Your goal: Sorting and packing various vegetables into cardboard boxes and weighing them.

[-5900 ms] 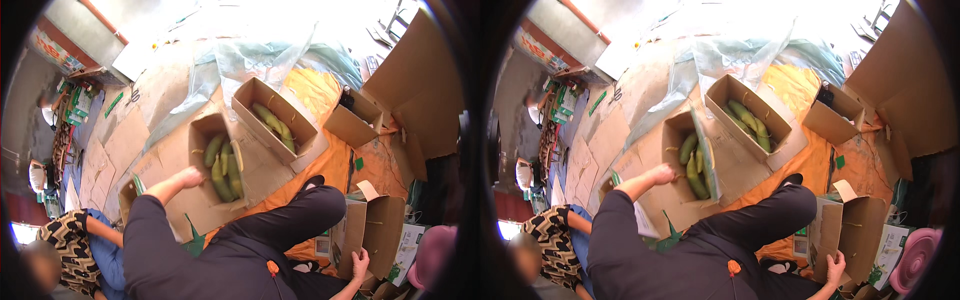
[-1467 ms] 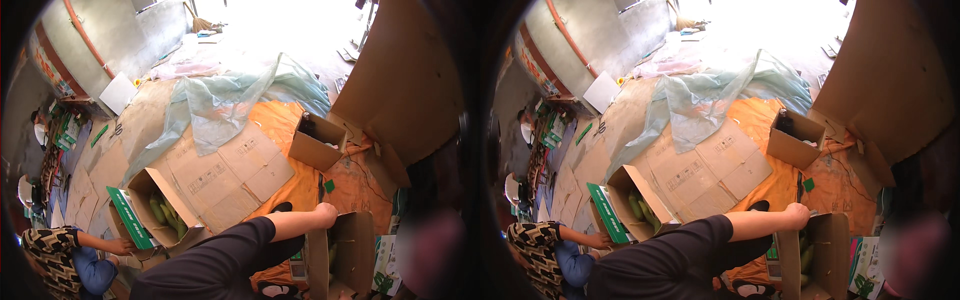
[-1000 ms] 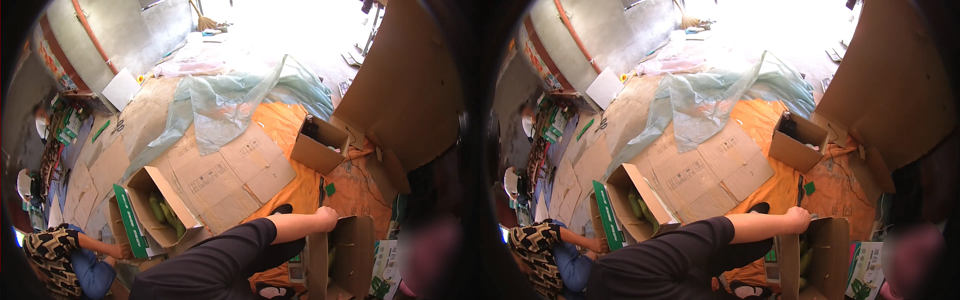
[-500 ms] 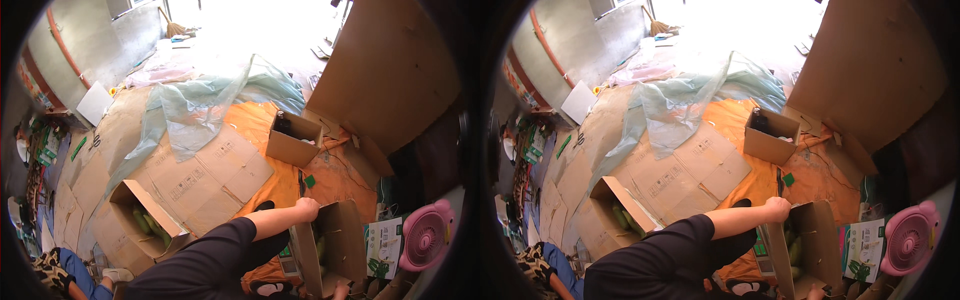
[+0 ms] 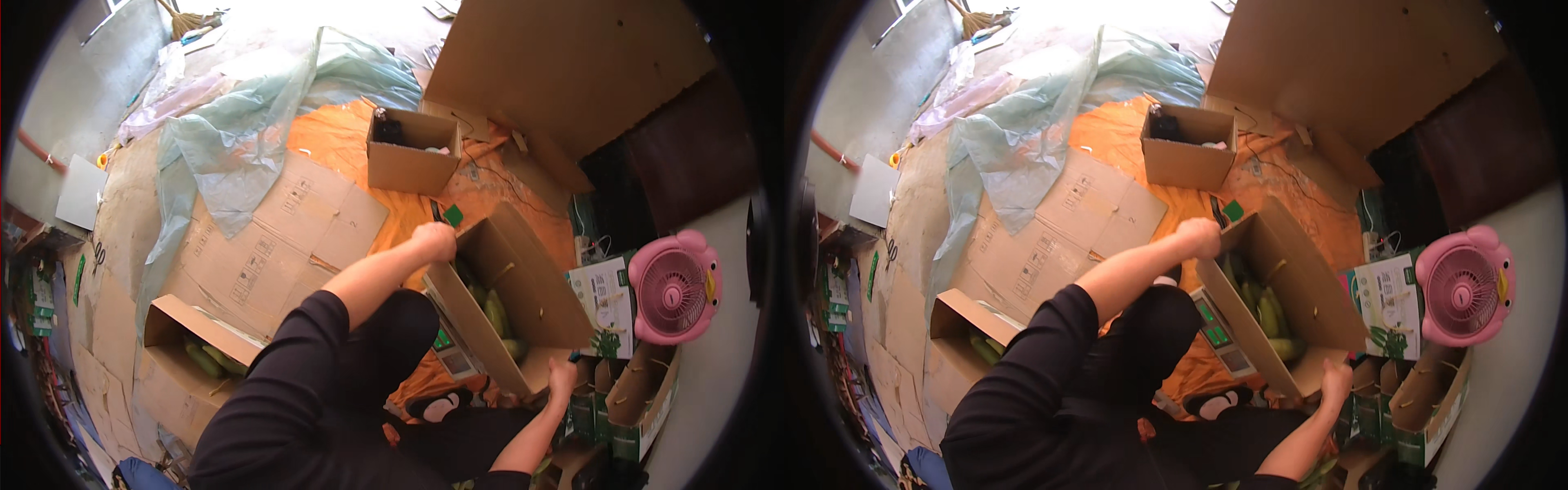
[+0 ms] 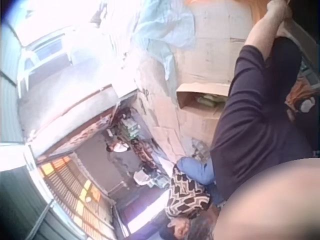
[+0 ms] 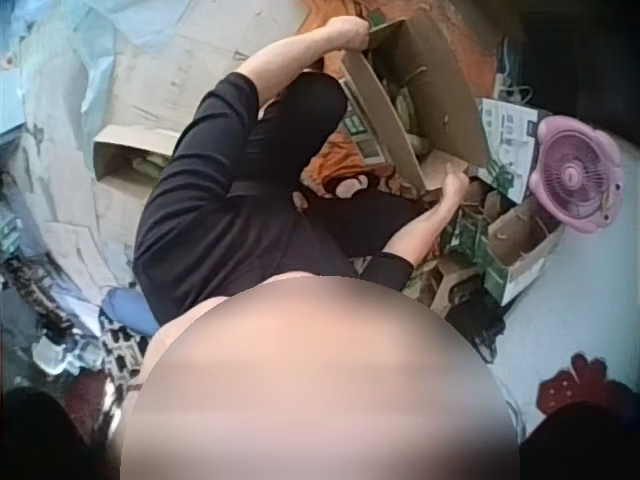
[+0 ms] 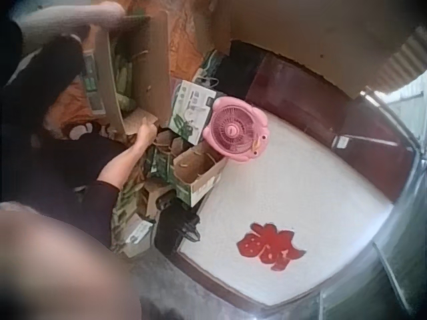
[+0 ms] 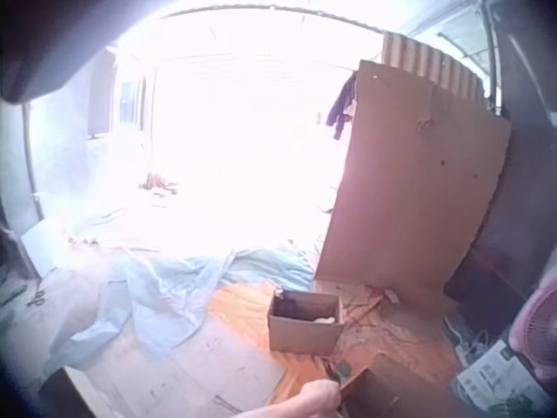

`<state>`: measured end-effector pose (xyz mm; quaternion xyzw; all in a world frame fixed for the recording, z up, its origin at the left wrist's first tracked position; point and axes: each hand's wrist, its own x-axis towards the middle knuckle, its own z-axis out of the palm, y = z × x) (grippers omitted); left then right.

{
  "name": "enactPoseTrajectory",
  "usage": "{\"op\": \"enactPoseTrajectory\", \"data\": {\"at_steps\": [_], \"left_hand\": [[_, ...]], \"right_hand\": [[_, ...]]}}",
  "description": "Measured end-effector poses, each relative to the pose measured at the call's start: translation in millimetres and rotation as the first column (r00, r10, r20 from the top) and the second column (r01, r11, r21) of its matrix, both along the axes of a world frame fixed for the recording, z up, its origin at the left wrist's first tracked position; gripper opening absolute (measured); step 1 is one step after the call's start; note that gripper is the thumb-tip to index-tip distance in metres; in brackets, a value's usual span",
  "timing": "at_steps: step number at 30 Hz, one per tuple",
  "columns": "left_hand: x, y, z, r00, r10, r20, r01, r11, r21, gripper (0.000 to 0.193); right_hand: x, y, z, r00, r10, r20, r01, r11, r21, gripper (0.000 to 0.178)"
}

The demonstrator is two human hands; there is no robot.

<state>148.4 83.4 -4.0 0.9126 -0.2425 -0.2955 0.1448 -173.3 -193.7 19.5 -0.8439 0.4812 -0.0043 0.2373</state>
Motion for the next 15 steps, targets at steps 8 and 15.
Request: {"op": "enactPoseTrajectory", "data": {"at_steps": [8,15], "left_hand": [[50,96,44,0.997,0.027,0.072,-0.025,0.999,-0.024,0.023],[56,272,38,0.849,0.520,0.093,-0.503,0.850,-0.156,0.029]], "right_hand": [[93,19,7,0.936,0.337,-0.100,-0.350,0.916,-0.196,0.040],[221,156,50,0.799,0.600,0.029,-0.572,0.775,-0.267,0.029]]}}
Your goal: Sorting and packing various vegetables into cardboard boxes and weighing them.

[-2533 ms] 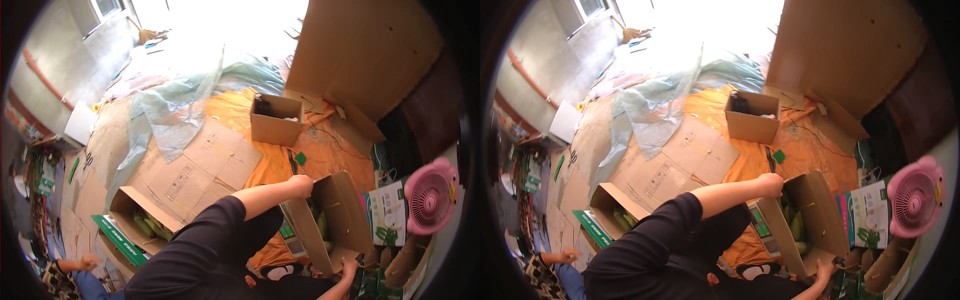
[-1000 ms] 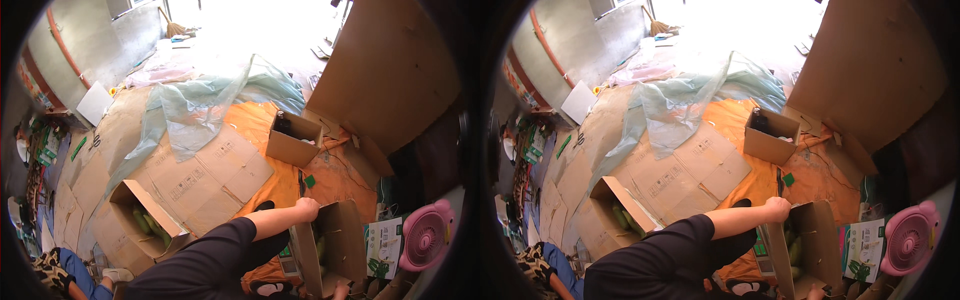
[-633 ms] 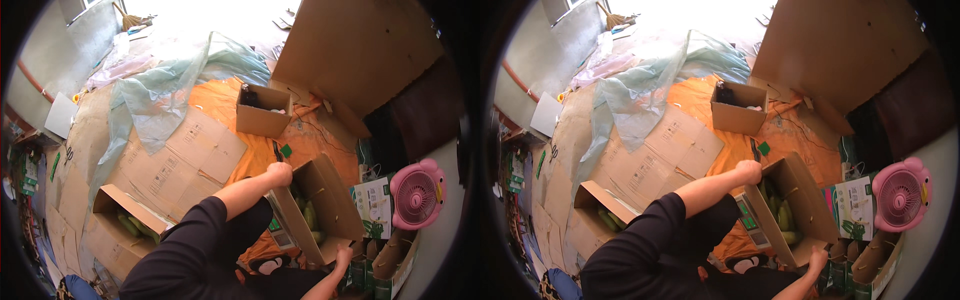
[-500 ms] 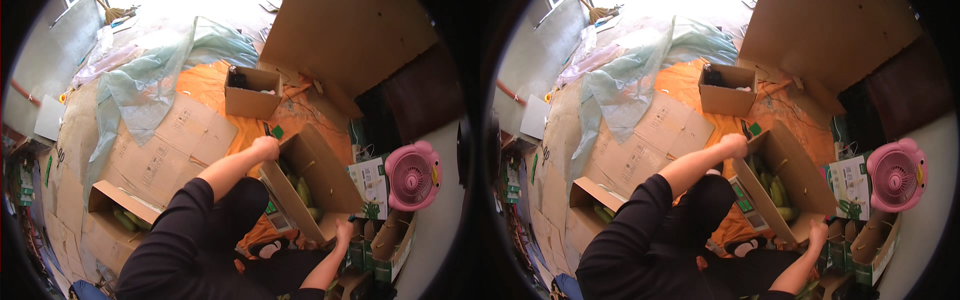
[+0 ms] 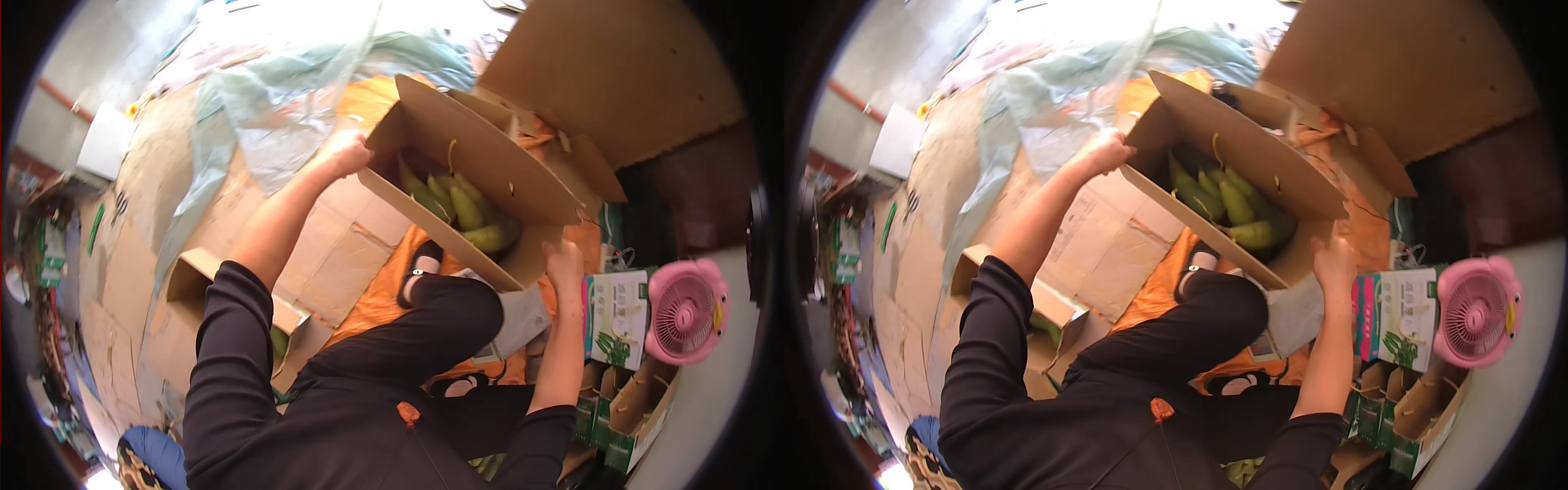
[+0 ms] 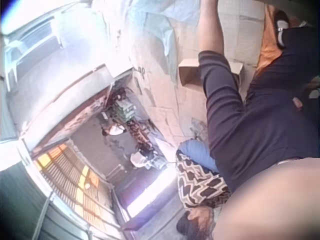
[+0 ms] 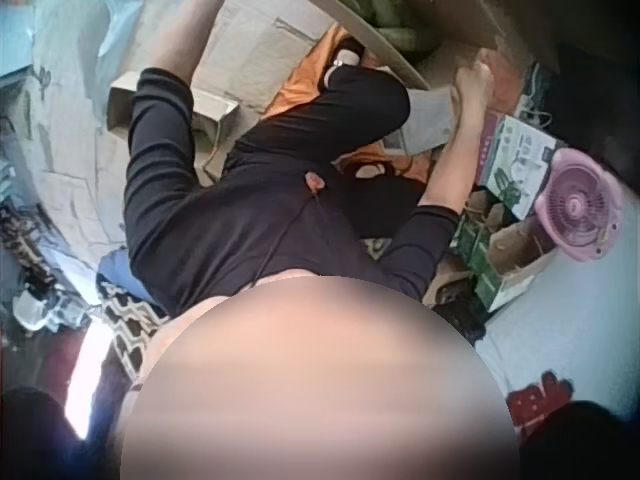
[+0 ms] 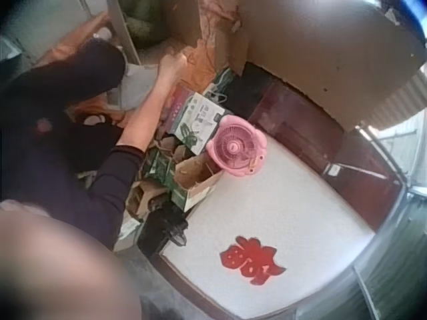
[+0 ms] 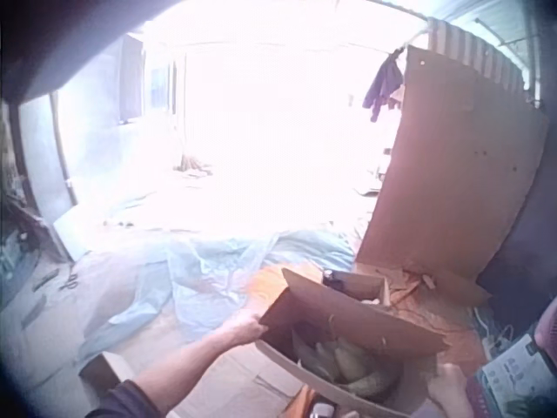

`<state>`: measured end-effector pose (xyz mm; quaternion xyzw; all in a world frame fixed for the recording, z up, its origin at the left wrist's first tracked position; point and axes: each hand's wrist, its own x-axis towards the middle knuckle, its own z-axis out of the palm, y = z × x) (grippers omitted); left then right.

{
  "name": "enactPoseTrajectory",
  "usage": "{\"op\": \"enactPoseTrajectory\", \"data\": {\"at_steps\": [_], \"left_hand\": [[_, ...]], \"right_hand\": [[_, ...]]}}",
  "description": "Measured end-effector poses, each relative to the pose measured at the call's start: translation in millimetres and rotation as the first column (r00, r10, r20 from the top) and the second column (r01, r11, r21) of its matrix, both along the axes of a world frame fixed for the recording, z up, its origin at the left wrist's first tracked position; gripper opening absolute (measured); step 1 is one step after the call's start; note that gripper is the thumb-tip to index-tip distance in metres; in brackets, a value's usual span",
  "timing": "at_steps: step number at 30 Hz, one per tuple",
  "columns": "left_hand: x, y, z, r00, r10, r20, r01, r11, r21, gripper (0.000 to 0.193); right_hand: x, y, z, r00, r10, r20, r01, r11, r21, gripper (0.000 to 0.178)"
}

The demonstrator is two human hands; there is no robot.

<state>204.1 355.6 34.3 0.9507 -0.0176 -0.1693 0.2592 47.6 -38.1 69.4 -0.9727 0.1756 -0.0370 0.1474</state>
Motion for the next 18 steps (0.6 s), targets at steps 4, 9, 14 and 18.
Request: {"op": "enactPoseTrajectory", "data": {"at_steps": [4,9,14,18], "left_hand": [[-17,95,3,0.984,0.116,0.135,-0.124,0.991,0.056,0.025],[-62,249,-32,0.962,0.243,0.127,-0.271,0.916,0.295,0.030],[-122,324,-61,0.906,0.379,0.186,-0.421,0.774,0.473,0.035],[-150,359,-103,0.876,0.473,-0.101,-0.292,0.683,0.669,0.032]], "right_hand": [[47,74,-14,0.979,0.198,-0.040,-0.195,0.978,0.076,0.028],[66,212,-64,0.920,0.332,-0.207,-0.327,0.943,0.059,0.030],[37,306,-141,0.789,0.433,-0.436,-0.320,0.896,0.309,0.031],[-14,343,-186,0.566,0.552,-0.612,-0.388,0.834,0.392,0.030]]}}
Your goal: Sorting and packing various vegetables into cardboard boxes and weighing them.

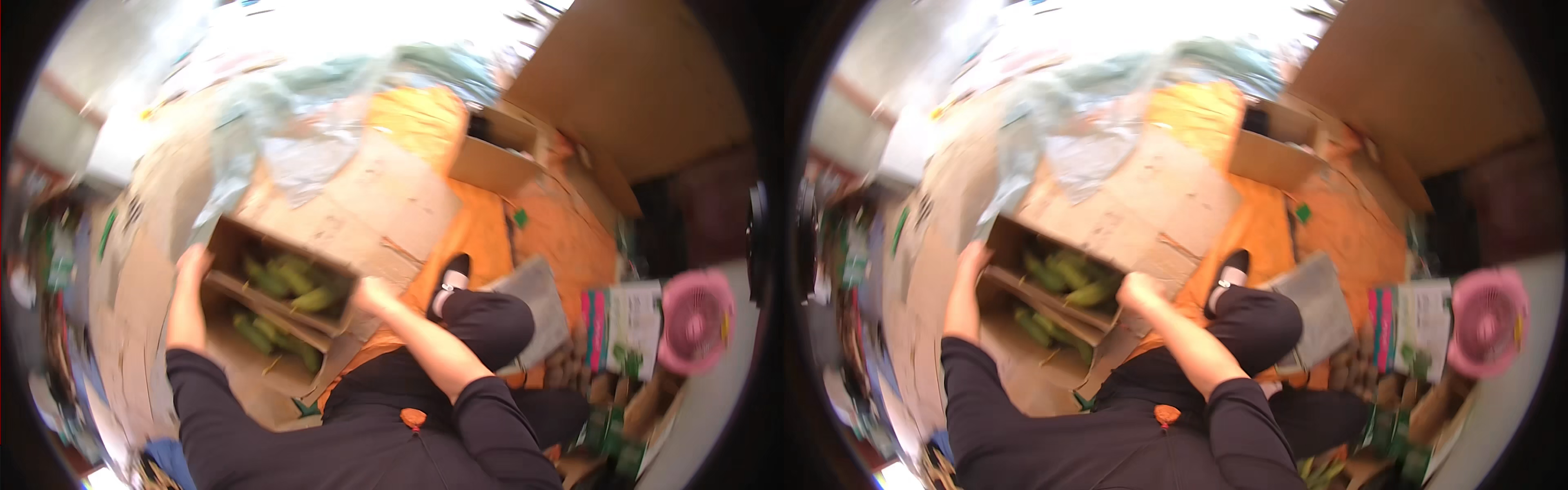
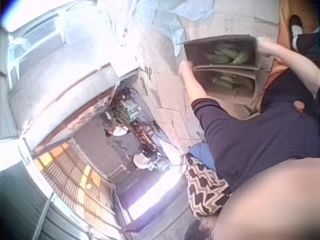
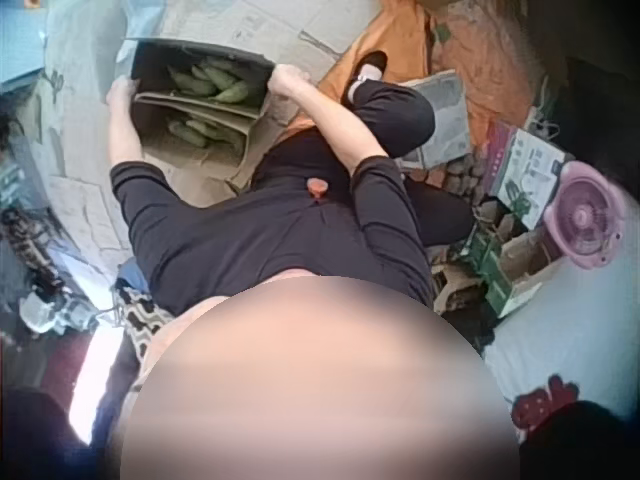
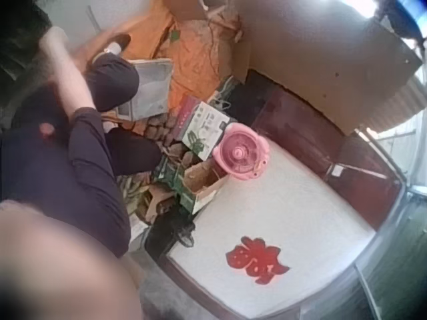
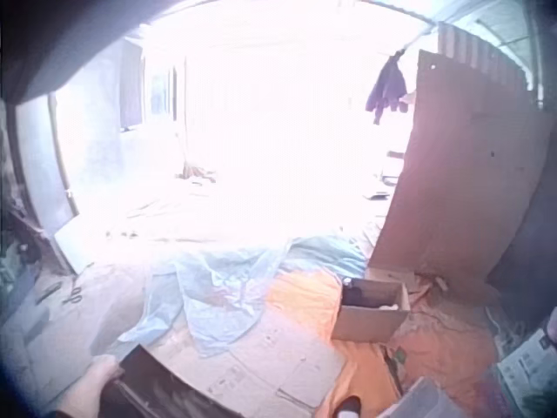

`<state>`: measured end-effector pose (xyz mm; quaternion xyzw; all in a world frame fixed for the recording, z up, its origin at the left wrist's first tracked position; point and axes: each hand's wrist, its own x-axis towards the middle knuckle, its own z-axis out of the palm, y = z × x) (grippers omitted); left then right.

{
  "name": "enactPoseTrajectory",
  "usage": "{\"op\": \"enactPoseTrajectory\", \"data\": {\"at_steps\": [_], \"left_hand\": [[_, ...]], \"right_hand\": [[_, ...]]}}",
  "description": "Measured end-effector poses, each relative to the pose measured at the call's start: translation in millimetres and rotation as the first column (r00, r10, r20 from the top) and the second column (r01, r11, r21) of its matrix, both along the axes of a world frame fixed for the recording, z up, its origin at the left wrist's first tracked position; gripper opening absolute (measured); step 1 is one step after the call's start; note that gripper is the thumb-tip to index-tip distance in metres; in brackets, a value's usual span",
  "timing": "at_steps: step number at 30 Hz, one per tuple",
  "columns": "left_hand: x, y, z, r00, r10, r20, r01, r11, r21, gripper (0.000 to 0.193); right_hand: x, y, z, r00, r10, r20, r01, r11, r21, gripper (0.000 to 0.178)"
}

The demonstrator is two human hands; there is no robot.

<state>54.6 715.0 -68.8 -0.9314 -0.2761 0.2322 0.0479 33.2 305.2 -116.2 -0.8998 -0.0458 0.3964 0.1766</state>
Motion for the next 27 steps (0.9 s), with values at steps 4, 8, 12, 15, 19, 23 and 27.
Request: {"op": "enactPoseTrajectory", "data": {"at_steps": [4,8,12,15,19,23,27], "left_hand": [[-70,120,-68,0.979,-0.061,0.192,0.084,0.990,-0.114,0.035],[-55,126,-68,0.931,-0.323,0.168,0.303,0.944,0.133,0.033],[-42,119,-66,0.920,-0.386,0.072,0.378,0.920,0.108,0.027],[-13,117,-69,0.871,-0.483,0.094,0.470,0.873,0.130,0.022],[1,90,-56,0.839,-0.446,0.312,0.423,0.895,0.142,0.024],[-11,33,-21,0.776,-0.365,0.514,0.352,0.927,0.126,0.025],[-31,-23,22,0.687,-0.267,0.676,0.268,0.957,0.106,0.027]], "right_hand": [[4,22,70,0.997,0.029,-0.067,-0.016,0.983,0.185,0.027],[17,13,42,0.978,-0.183,0.100,0.146,0.943,0.299,0.022],[14,-16,84,0.960,-0.230,0.159,0.152,0.906,0.395,0.019],[5,-35,100,0.945,-0.267,0.190,0.169,0.894,0.416,0.017],[2,-75,125,0.869,-0.296,0.398,0.069,0.867,0.494,0.016],[-2,-171,176,0.647,-0.545,0.534,0.080,0.744,0.663,0.016],[-30,-274,218,0.393,-0.712,0.581,0.286,0.696,0.659,0.016]]}}
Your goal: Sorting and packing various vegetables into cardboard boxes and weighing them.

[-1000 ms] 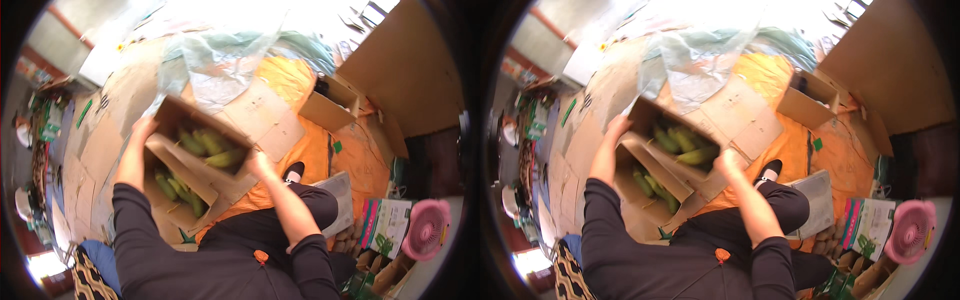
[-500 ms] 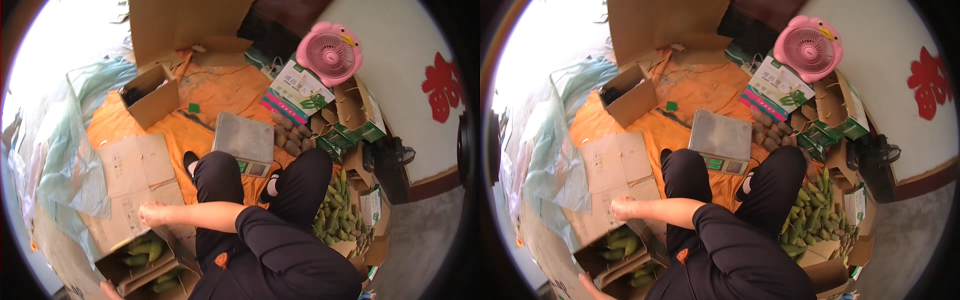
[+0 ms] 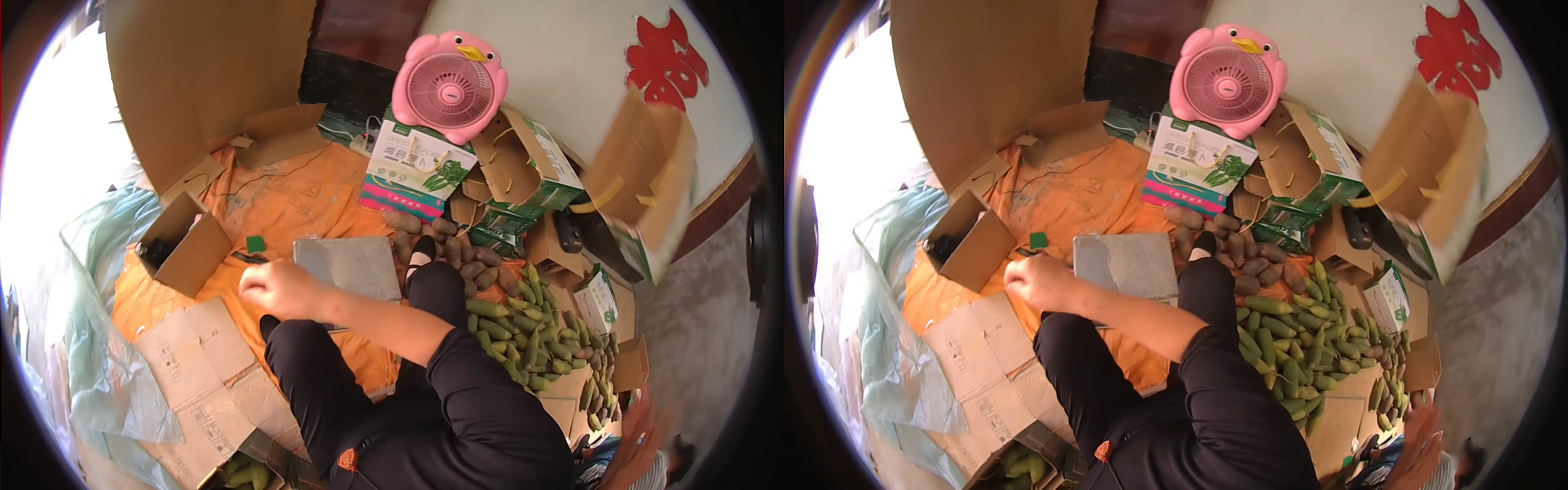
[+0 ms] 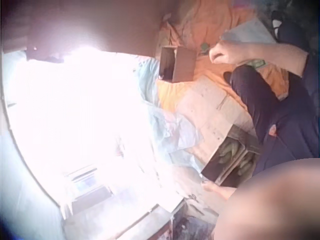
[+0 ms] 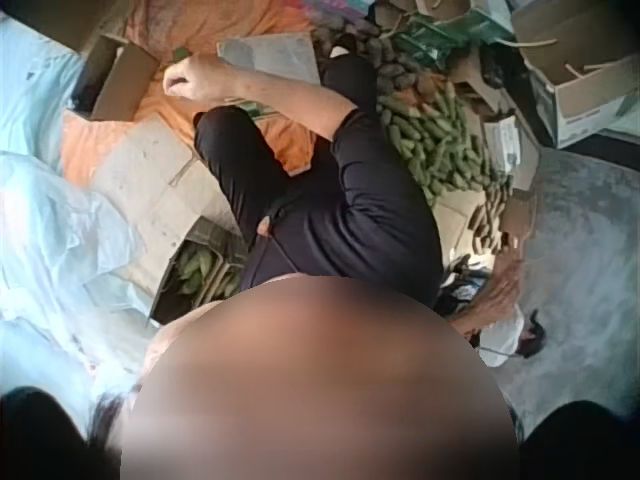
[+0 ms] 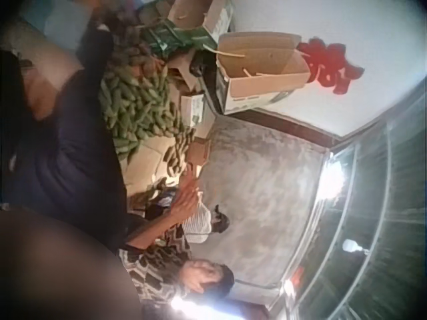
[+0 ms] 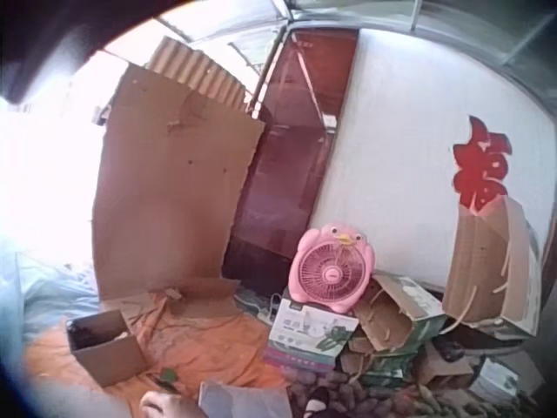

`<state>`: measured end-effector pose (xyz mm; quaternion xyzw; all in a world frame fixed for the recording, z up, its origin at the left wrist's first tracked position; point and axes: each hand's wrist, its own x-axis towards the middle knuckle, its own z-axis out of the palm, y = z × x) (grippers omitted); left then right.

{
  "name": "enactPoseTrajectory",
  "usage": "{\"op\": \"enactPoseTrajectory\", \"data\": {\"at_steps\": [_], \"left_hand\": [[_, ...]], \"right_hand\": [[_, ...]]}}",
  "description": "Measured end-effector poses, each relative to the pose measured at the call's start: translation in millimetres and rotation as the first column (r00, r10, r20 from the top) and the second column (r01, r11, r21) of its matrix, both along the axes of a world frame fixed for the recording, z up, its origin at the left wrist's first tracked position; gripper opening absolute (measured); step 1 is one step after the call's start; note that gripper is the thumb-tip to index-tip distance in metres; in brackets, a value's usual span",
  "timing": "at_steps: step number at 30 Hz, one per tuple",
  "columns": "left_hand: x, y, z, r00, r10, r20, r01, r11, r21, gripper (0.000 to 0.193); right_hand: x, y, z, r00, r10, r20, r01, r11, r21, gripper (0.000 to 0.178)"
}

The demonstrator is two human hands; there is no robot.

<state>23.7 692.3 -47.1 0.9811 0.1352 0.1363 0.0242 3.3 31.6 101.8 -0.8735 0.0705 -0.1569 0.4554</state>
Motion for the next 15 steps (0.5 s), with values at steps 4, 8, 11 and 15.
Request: {"op": "enactPoseTrajectory", "data": {"at_steps": [4,8,11,15], "left_hand": [[9,-61,34,0.990,0.034,0.140,-0.027,0.998,-0.055,0.028],[52,-172,69,0.926,-0.319,0.203,0.322,0.946,0.019,0.024],[68,-236,88,0.833,-0.503,0.230,0.497,0.864,0.088,0.021],[143,-167,5,0.791,-0.582,0.188,0.591,0.806,0.008,0.018]], "right_hand": [[-45,-78,-2,0.982,-0.184,-0.031,0.185,0.981,0.051,0.015],[-107,-145,-12,0.883,-0.453,0.118,0.466,0.875,-0.129,0.013],[-164,-199,-10,0.609,-0.777,0.156,0.785,0.619,0.021,0.021],[-247,-284,-28,0.204,-0.920,0.335,0.929,0.290,0.231,0.050]]}}
